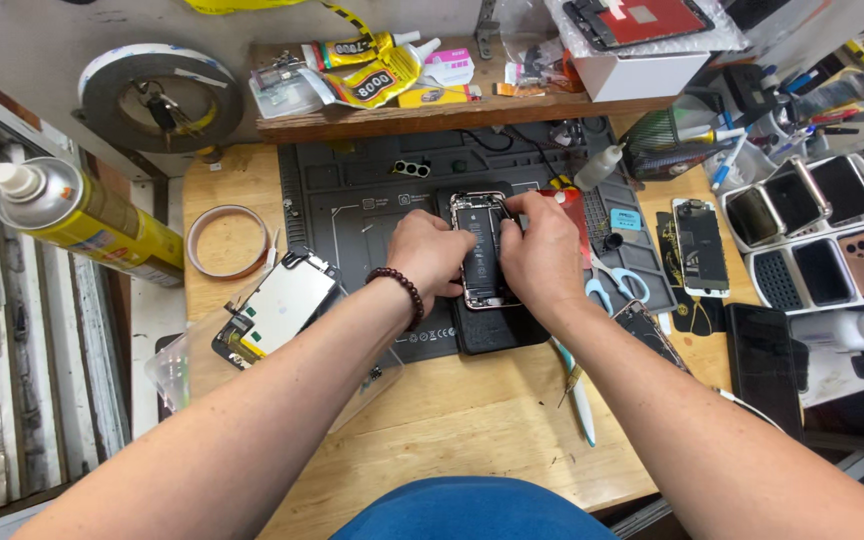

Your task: The person works on a disassembled smartphone at a repair bench. They use a screwdriver to remove and reinstall screws, then use tweezers to adjust internal components and connectors. The phone remains open on the mat throughout the clip.

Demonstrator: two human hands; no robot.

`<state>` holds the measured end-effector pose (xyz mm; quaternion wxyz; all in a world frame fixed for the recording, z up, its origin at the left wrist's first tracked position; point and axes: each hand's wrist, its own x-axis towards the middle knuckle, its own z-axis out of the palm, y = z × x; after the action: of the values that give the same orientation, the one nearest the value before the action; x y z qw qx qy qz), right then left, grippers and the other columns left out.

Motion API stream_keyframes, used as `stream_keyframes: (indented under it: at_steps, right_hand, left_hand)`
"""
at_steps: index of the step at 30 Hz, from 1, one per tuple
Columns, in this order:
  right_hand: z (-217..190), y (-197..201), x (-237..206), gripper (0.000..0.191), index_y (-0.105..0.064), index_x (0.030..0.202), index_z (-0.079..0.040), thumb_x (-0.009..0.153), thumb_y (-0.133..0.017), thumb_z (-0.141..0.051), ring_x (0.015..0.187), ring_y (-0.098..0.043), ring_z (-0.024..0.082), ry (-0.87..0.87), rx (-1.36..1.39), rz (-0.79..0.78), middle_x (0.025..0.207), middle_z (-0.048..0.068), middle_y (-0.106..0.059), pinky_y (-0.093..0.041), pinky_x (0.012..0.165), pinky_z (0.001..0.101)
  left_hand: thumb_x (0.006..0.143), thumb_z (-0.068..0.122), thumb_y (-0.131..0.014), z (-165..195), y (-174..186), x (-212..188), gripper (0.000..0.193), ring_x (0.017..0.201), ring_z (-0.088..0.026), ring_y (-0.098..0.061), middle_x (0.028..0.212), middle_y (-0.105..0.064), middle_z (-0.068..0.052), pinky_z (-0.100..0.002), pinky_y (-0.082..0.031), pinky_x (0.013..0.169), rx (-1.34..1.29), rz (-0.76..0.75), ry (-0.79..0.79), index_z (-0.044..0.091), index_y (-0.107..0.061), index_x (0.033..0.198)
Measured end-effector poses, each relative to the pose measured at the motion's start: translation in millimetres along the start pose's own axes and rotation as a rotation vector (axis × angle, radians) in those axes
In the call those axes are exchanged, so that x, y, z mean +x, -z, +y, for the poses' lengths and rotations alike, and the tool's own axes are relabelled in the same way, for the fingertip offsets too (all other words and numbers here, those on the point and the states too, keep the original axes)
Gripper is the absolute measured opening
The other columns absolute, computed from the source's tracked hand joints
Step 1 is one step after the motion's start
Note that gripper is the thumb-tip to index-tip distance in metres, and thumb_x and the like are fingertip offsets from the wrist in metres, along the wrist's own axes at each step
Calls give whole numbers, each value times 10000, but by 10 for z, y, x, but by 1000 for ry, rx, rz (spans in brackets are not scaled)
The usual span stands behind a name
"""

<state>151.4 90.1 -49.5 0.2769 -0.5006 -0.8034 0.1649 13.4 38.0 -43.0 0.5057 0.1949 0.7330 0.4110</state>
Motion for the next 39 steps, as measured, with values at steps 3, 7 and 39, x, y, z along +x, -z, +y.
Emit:
stream_keyframes:
  at_steps: [3, 7, 39]
  right_hand:
    - [12, 40, 9, 230, -706, 1130, -73, 916, -674, -152, 844, -745, 300, -194, 87, -102, 965, 164, -756, -561, 796, 402]
    - [26, 82, 0, 236, -683, 1120, -55, 901, -676, -141, 811, -748, 264, -173, 174, -47, 982, 125, -761, -574, 760, 382]
    - [82, 55, 104, 213, -776, 1053, -65, 863, -704, -129, 776, -764, 236, -216, 144, -105, 866, 144, -778, -588, 757, 350]
  left_hand:
    - [777, 84, -773, 38, -44, -23, 371, 650, -191, -701, 842, -722, -93, -353, -573, 481, -123, 32, 39, 35, -593, 1097]
    - [798, 128, -741, 115, -118, -16, 317, 600, -194, -725, 855, -758, -138, -319, -566, 438, -38, -20, -98, -33, -680, 1064]
    - [846, 121, -628, 15, -227, 134, 316, 468, -141, -654, 730, -737, -59, -289, -474, 331, -96, -91, -274, 77, -620, 1159]
